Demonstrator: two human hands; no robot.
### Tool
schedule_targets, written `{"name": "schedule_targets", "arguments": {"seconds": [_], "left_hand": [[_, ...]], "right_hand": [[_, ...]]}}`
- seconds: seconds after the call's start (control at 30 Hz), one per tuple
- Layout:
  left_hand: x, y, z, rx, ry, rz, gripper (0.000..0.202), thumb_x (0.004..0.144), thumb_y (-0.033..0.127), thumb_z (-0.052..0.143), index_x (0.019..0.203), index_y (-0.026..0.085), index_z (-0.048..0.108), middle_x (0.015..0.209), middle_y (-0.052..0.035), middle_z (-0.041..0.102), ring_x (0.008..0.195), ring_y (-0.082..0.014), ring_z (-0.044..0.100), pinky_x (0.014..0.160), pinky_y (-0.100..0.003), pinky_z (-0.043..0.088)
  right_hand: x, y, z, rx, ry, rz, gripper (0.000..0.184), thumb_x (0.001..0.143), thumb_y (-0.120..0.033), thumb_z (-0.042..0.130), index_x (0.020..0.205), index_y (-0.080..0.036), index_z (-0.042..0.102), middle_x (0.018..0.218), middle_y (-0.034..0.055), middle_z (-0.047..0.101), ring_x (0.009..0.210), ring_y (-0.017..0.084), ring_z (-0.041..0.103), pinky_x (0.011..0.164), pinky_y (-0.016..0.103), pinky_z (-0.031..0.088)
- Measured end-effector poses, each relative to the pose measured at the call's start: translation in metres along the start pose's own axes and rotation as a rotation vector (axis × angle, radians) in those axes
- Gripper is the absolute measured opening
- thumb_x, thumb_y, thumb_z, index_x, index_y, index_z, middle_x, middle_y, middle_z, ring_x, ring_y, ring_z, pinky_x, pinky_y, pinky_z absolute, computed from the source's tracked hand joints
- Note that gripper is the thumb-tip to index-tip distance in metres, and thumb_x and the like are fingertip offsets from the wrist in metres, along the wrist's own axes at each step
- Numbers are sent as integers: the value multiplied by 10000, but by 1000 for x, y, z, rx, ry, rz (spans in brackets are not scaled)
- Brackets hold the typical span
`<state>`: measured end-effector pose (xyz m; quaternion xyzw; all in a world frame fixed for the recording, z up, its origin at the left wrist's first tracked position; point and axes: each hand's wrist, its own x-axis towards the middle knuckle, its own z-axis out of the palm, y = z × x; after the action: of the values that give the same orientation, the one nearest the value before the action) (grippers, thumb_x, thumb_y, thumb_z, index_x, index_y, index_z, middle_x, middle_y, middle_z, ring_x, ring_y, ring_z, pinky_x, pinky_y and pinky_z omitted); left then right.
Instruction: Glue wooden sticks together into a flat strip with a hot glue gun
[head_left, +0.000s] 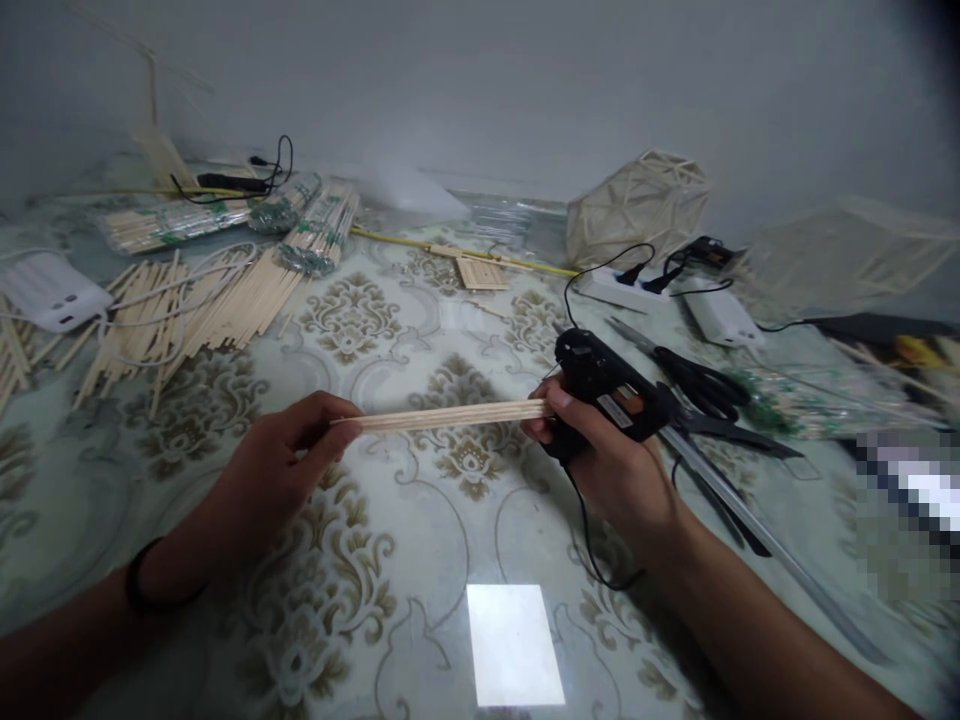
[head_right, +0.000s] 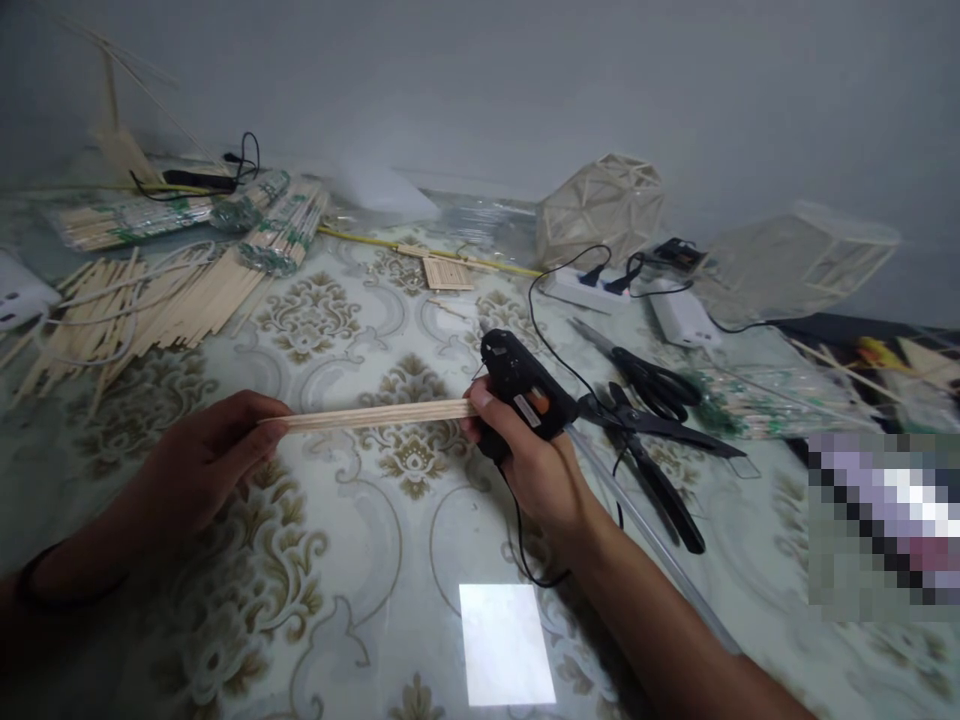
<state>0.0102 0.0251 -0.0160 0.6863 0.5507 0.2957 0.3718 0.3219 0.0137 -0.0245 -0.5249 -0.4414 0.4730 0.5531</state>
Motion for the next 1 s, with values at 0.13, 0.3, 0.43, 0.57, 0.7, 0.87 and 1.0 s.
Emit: {"name": "schedule_targets", "arguments": {"seconds": [0.13,0.3,0.43,0.57,0.7,0.87,1.0], "left_hand": [[0,-4,0,-129,1,-58,317,960,533,665,980,219,710,588,74,506,505,-121,439,451,-215,331],[1,-5,0,-191,-18,-101,347,941,557,664,978,213,689,593,62,520,502,-128,465,448,-216,349],[0,-3,0,-130,-37,-99,330,947,544,653,961,216,692,570,94,422,457,-105,362,415,-209,252],[1,-2,-1,-110,-52,-29,303,954,516,658,897,220,680,578,98,402,482,-100,335,426,-210,249],[1,-3,-2,-120,-35,-32,309,949,515,661,840,228,627,576,102,416,480,-98,360,432,-209,281],[-1,-2,-2,-68,-57,2,320,970,491,624,776,244,559,568,98,439,481,-105,396,444,-217,313],[-2,-3,1,91,-32,103,298,988,448,601,783,231,612,588,76,527,512,-119,469,493,-233,362]], "right_hand": [[0,5,-4,-34,-5,-3,317,902,-537,877,864,-279,697,811,-5,624,718,186,576,658,346,524],[0,10,-9,-82,-19,2,328,943,-561,859,872,-272,720,795,-5,641,745,194,601,697,345,529],[0,11,-12,-113,-37,8,338,965,-580,839,876,-273,731,793,-8,647,753,196,605,699,342,520],[-2,13,-14,-126,-58,21,320,977,-571,842,907,-271,755,815,-4,669,781,198,631,716,335,532],[-2,14,-14,-103,-61,33,327,956,-586,865,935,-274,770,857,-5,687,798,188,654,737,323,552],[-1,12,-11,-42,-58,40,367,906,-605,902,895,-266,761,822,-6,673,743,177,623,677,317,533],[-1,6,-6,22,-61,46,354,888,-569,923,875,-259,752,765,-9,645,690,165,577,604,306,478]]}}
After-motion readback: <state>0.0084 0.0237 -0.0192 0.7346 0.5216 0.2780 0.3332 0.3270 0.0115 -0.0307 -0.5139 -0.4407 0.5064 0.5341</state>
